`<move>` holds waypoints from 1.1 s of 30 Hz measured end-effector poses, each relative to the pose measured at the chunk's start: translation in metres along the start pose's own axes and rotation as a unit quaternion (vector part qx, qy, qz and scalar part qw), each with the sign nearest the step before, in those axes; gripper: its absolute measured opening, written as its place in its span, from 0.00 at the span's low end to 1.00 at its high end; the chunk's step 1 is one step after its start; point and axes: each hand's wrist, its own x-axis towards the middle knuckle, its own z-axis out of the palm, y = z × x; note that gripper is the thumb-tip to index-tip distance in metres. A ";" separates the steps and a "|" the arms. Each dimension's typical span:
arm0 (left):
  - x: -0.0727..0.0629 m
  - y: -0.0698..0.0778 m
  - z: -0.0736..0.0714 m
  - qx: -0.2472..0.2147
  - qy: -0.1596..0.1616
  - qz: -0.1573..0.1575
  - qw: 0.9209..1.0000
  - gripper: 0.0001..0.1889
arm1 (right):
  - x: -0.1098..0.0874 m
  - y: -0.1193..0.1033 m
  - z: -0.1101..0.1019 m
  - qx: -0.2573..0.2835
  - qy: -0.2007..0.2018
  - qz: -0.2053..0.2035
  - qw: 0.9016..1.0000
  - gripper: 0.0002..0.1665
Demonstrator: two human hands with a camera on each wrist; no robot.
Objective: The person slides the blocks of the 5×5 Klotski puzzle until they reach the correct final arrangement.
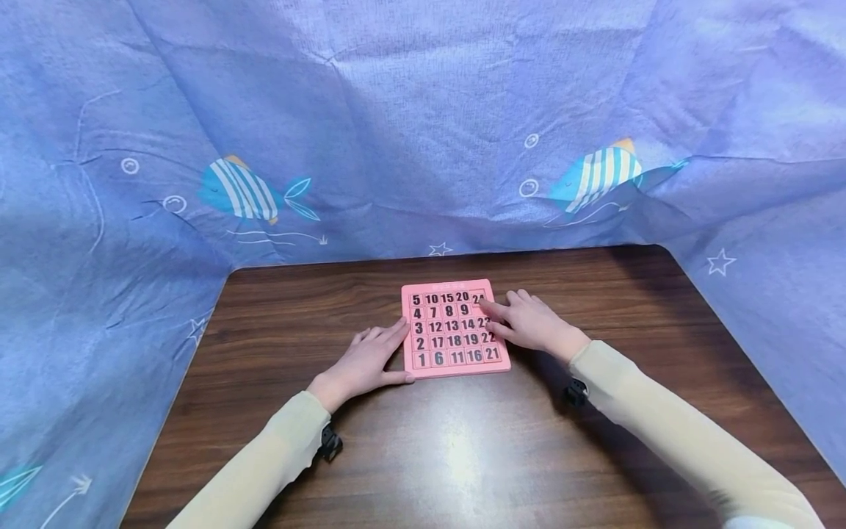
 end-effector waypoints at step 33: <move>0.002 0.000 -0.001 0.000 0.001 -0.002 1.000 0.51 | -0.035 -0.010 0.006 -0.017 0.019 -0.042 0.999 0.31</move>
